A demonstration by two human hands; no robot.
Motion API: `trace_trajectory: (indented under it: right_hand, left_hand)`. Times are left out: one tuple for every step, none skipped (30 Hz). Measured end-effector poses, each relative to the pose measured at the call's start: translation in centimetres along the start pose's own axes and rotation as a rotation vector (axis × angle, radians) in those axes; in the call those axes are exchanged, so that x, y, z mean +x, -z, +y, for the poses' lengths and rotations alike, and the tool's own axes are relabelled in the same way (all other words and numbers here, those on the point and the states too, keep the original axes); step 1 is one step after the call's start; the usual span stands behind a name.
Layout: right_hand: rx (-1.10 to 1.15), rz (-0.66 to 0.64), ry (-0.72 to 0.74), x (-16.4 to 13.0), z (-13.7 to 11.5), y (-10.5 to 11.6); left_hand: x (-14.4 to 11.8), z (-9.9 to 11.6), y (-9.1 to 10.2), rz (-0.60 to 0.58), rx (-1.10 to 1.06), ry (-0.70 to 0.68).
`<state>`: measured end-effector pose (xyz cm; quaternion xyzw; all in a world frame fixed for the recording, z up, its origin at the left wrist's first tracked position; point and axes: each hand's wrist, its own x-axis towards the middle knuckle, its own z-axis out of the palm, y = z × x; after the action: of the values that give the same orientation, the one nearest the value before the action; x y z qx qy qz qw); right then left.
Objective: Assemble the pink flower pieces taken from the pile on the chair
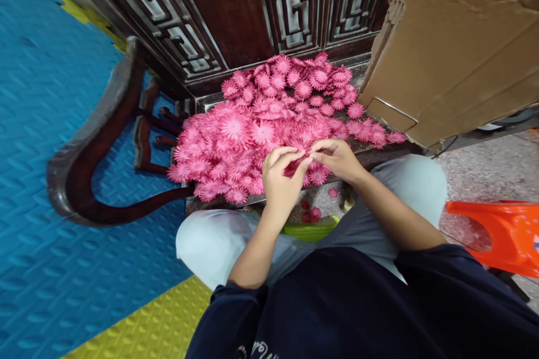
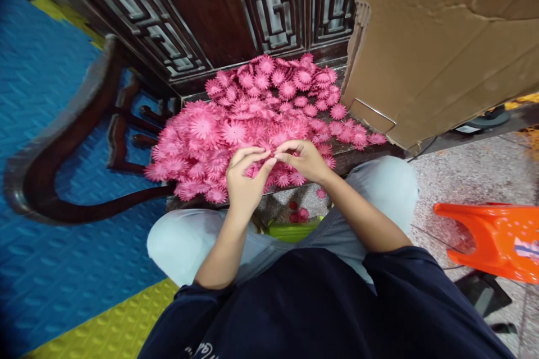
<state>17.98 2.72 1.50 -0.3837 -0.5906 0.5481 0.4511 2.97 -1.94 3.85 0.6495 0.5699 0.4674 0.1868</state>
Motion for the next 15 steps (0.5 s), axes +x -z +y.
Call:
trace_trajectory:
  right_hand:
    - [-0.012,0.001,0.007,0.0,-0.04,0.0]
    - [-0.025,-0.001,0.015,-0.01,-0.08,0.0]
    - [-0.038,-0.004,0.023,-0.03,-0.12,-0.01]
    - [-0.051,-0.006,0.033,-0.06,-0.16,-0.02]
    - [-0.063,-0.009,0.042,-0.09,-0.19,-0.03]
    - [-0.074,-0.012,0.052,-0.12,-0.22,-0.06]
    - [-0.085,-0.014,0.061,-0.14,-0.25,-0.09]
    - [-0.097,-0.019,0.07,-0.17,-0.28,-0.12]
    - [-0.109,-0.025,0.079,-0.2,-0.32,-0.16]
    - [-0.121,-0.036,0.086,-0.23,-0.37,-0.2]
    - [-0.131,-0.048,0.092,-0.26,-0.42,-0.25]
    - [-0.138,-0.061,0.096,-0.28,-0.48,-0.29]
    - [-0.141,-0.072,0.098,-0.32,-0.53,-0.34]
    - [-0.139,-0.082,0.097,-0.35,-0.58,-0.37]
    - [-0.135,-0.092,0.093,-0.38,-0.62,-0.4]
  left_hand:
    - [0.0,-0.02,-0.01,-0.001,-0.002,0.008]
    - [0.0,-0.03,-0.01,-0.002,-0.003,0.013]
    - [0.01,-0.02,-0.01,-0.003,-0.002,0.016]
    - [0.02,-0.01,0.0,-0.004,-0.001,0.02]
    - [0.04,0.02,0.02,-0.006,0.001,0.024]
    - [0.06,0.06,0.05,-0.009,0.003,0.031]
    - [0.07,0.11,0.09,-0.011,0.006,0.04]
    - [0.09,0.16,0.13,-0.016,0.01,0.048]
    - [0.09,0.21,0.17,-0.023,0.012,0.057]
    - [0.1,0.25,0.21,-0.033,0.01,0.064]
    - [0.1,0.28,0.25,-0.042,0.003,0.069]
    - [0.1,0.31,0.27,-0.048,-0.006,0.074]
    - [0.1,0.32,0.28,-0.049,-0.011,0.08]
    - [0.11,0.32,0.29,-0.044,-0.01,0.088]
    - [0.12,0.32,0.28,-0.035,0.001,0.096]
